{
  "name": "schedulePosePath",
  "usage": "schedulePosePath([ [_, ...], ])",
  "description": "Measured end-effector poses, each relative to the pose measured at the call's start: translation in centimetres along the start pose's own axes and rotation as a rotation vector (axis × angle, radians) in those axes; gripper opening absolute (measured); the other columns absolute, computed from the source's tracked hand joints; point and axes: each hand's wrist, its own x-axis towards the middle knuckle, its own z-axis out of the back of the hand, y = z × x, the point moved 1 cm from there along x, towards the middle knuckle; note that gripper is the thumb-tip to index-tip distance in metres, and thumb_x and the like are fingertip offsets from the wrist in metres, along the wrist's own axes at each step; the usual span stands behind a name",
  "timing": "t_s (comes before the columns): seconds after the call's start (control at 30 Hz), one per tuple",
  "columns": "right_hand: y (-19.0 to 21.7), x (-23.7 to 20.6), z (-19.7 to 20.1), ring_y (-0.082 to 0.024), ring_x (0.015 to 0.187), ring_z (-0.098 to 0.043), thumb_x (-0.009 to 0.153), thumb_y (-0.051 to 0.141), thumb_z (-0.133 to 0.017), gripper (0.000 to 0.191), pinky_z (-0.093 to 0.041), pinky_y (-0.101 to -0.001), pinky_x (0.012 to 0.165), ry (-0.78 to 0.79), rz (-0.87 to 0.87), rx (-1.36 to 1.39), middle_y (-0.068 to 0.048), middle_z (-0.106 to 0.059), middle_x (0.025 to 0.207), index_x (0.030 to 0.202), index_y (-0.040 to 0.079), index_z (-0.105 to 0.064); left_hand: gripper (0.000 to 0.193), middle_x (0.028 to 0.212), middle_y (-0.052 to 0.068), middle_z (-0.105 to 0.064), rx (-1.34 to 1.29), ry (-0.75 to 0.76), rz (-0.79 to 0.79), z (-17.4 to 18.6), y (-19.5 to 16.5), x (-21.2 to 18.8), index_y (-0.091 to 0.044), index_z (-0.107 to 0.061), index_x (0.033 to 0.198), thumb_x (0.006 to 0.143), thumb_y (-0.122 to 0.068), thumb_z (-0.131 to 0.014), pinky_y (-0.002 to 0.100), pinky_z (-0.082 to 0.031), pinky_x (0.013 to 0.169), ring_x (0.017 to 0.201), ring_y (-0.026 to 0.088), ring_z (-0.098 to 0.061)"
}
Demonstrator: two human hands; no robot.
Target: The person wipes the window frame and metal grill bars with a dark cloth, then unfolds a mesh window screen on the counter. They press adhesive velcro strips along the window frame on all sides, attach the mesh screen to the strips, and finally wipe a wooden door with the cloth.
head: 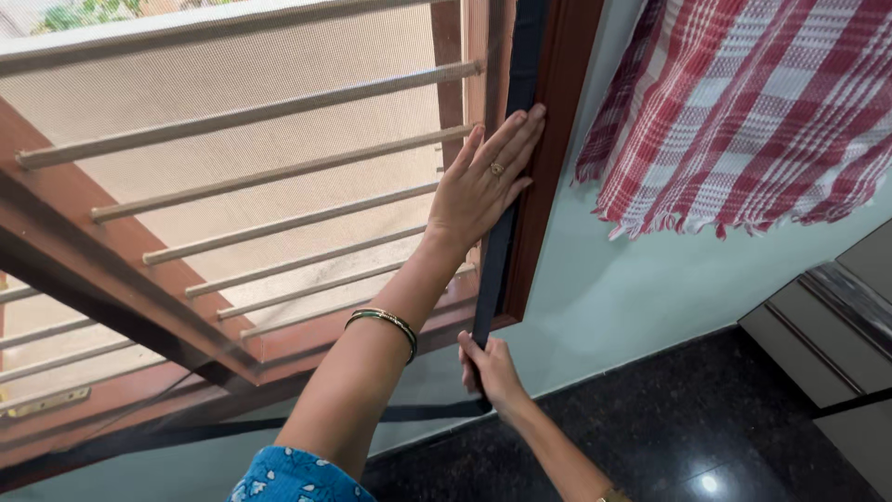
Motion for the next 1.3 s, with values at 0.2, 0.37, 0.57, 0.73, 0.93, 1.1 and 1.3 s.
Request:
schedulePosePath([
  [0.2,-2.6,-2.3,2.9,-0.013,0.041,-0.038,0.102,0.050,-0.055,0.055,-0.031,-0.0309,0.039,0.003,-0.130,-0.135,0.002,-0.041,0.049,0.066,0.009,-0.045,0.076,0.178,-0.004,-0.002,-0.037,0.071,0.010,-0.5,-0.7,-0.1,-0.022,-0.015,0.174,0.114,-0.064,-0.033,0.044,-0.003,0.134,0.163,0.015,0.001],
  [0.37,1.3,-2.9,16.9,-0.010,0.061,-0.050,0.105,0.036,-0.056,0.037,-0.044,-0.0294,0.055,-0.260,0.194,-0.940,0.001,-0.053,0.073,0.115,0.001,-0.067,0.074,0.178,0.000,-0.007,-0.220,0.115,0.092,-0.8,-1.7,0.2,-0.014,-0.021,0.173,0.116,-0.055,-0.041,0.045,-0.010,0.134,0.164,0.019,-0.005],
  [0.57,-1.4,-0.2,13.2,-0.010,0.042,-0.050,0.104,0.041,-0.042,0.035,-0.039,-0.0268,0.040,0.155,0.036,-0.117,-0.001,-0.057,0.054,0.100,0.012,-0.062,0.075,0.178,0.002,-0.010,-0.226,0.043,0.076,-1.1,-2.3,0.4,-0.013,-0.024,0.172,0.115,-0.059,-0.041,0.046,-0.007,0.133,0.163,0.020,-0.005],
  [0.73,-0.8,0.0,8.2,-0.011,0.052,-0.055,0.106,0.036,-0.047,0.035,-0.047,-0.0281,0.050,0.032,0.146,-0.070,-0.002,-0.063,0.064,0.094,0.005,-0.056,0.078,0.178,-0.001,-0.008,-0.088,0.066,0.072,-1.3,-2.1,0.4,-0.018,-0.023,0.172,0.112,-0.068,-0.032,0.045,-0.001,0.133,0.163,0.017,-0.002],
  [0.93,1.0,2.8,8.6,-0.013,0.068,-0.066,0.100,0.027,-0.063,0.031,-0.055,-0.0286,0.065,-0.004,0.193,-0.081,-0.004,-0.068,0.071,0.087,-0.001,-0.070,0.079,0.177,-0.002,-0.010,-0.091,0.045,0.110,-1.4,-2.7,0.2,-0.020,-0.025,0.171,0.110,-0.070,-0.033,0.045,-0.002,0.133,0.162,0.016,-0.001],
  [1.1,0.8,4.9,7.7,-0.014,0.066,-0.067,0.098,0.029,-0.067,0.034,-0.055,-0.0300,0.065,-0.079,0.139,-0.052,-0.006,-0.070,0.070,0.083,-0.002,-0.073,0.077,0.176,0.003,-0.015,-0.190,0.028,0.091,-2.5,-3.6,-1.0,-0.015,-0.032,0.169,0.112,-0.066,-0.041,0.045,-0.006,0.134,0.163,0.020,-0.005],
  [1.3,1.6,7.2,7.6,-0.016,0.063,-0.067,0.094,0.029,-0.073,0.034,-0.055,-0.0302,0.063,-0.154,0.069,-0.047,-0.008,-0.071,0.069,0.080,-0.002,-0.074,0.075,0.176,0.005,-0.017,-0.232,-0.041,0.069,-3.9,-4.8,-2.7,-0.014,-0.038,0.168,0.112,-0.063,-0.046,0.044,-0.007,0.133,0.163,0.021,-0.005],
])
